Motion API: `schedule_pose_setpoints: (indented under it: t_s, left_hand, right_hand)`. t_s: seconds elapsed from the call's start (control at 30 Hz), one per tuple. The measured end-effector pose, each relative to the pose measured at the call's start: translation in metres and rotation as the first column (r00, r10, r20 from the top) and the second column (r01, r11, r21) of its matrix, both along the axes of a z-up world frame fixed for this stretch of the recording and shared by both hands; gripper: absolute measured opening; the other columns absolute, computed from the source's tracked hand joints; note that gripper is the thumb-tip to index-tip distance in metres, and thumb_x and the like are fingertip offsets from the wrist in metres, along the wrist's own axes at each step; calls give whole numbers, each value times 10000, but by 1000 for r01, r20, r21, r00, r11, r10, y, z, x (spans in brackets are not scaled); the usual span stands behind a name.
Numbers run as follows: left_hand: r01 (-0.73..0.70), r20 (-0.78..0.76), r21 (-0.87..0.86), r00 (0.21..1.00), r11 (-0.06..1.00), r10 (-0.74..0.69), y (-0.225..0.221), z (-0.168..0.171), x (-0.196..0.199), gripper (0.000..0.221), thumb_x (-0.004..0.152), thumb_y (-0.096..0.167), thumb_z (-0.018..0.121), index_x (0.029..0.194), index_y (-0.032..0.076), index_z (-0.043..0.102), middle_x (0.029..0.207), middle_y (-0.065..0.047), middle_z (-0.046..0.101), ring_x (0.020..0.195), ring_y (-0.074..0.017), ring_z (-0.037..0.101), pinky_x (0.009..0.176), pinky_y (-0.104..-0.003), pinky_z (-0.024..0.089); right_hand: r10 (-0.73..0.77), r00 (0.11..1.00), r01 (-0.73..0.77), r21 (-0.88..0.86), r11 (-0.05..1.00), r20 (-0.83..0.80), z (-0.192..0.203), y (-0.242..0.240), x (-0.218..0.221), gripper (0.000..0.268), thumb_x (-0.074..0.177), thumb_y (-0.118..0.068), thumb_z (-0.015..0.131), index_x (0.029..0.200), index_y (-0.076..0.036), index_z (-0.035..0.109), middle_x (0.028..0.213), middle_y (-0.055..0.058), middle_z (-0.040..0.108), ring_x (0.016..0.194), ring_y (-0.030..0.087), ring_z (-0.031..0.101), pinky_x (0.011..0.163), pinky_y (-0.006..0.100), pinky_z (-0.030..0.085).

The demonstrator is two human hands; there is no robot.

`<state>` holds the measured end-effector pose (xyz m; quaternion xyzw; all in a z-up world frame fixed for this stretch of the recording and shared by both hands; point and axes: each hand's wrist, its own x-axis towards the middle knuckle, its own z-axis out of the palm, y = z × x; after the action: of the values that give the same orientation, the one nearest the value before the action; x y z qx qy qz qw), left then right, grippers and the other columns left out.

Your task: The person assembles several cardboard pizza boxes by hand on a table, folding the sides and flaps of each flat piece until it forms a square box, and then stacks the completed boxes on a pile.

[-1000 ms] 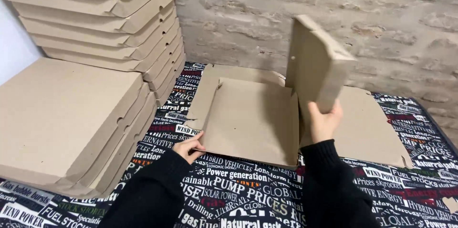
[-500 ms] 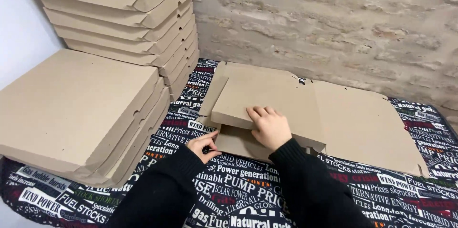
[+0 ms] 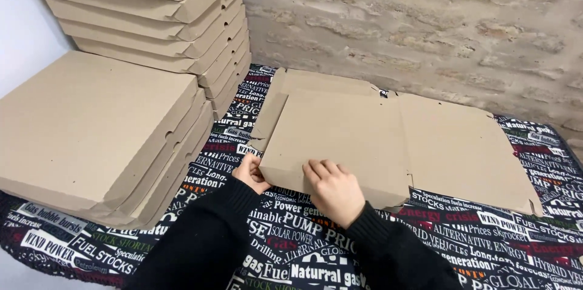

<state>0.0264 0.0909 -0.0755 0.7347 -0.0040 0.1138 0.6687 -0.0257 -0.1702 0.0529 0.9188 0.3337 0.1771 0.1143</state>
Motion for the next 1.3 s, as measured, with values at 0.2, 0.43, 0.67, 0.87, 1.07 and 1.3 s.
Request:
schedule_pose_setpoints:
  t_s: [0.2, 0.43, 0.67, 0.87, 1.07, 1.3]
  left_hand:
    - [-147, 164, 343, 982, 928, 96, -6, 25, -17, 978, 549, 195, 971, 1412, 283, 521, 1296, -61, 661, 1214, -325, 685, 1012, -451, 629]
    - [67, 104, 658, 978, 750, -178, 0, 28, -15, 741, 857, 154, 737, 1514, 459, 577, 1640, 33, 343, 1310, -268, 681, 1087, -545, 561]
    - [26, 171, 709, 963, 705, -208, 1, 16, -11, 741, 870, 284, 800, 1544, 477, 560, 1671, 32, 369, 1321, -215, 689, 1082, -462, 573]
    - [72, 133, 738, 959, 671, -250, 2, 24, -17, 869, 817, 245, 831, 1596, 464, 514, 1715, -42, 402, 1396, -312, 626, 1104, -522, 562]
    - [137, 149, 624, 946, 769, -289, -1, 9, -5, 1026, 668, 418, 996, 1589, 452, 546, 1591, -50, 580, 1408, -275, 619, 1156, -449, 506]
    - [202, 165, 469, 936, 860, -310, 1, 18, -8, 1023, 658, 471, 1035, 1569, 326, 592, 1573, -149, 597, 1439, -368, 578, 1205, -507, 451]
  right_hand:
    - [109, 966, -119, 30, 992, 236, -21, -11, -13, 638, 793, -141, 766, 1413, -44, 650, 1345, 149, 679, 1253, 312, 631, 1010, 407, 512]
    - [151, 851, -199, 42, 979, 504, -46, -96, -18, 277, 1023, -118, 587, 1271, -120, 710, 1265, 116, 706, 1191, 322, 678, 1028, 434, 529]
    - [-119, 768, 22, 160, 987, 629, -53, -192, -34, 390, 895, -273, 663, 1268, -192, 743, 1286, 28, 727, 1097, 263, 703, 921, 379, 571]
    - [-434, 892, 222, 715, 663, 125, -101, -207, -38, 651, 746, -143, 800, 1367, -333, 746, 1075, -105, 748, 861, 185, 757, 776, 369, 657]
    - [-167, 944, 318, 915, 249, -283, -78, -188, -49, 687, 691, 61, 713, 1365, -65, 680, 1273, 152, 649, 1000, 328, 652, 796, 440, 704]
    - [47, 889, 456, 890, -17, -455, -89, -197, -39, 730, 779, 114, 670, 1486, -12, 540, 1321, 273, 681, 1193, 408, 688, 953, 482, 612]
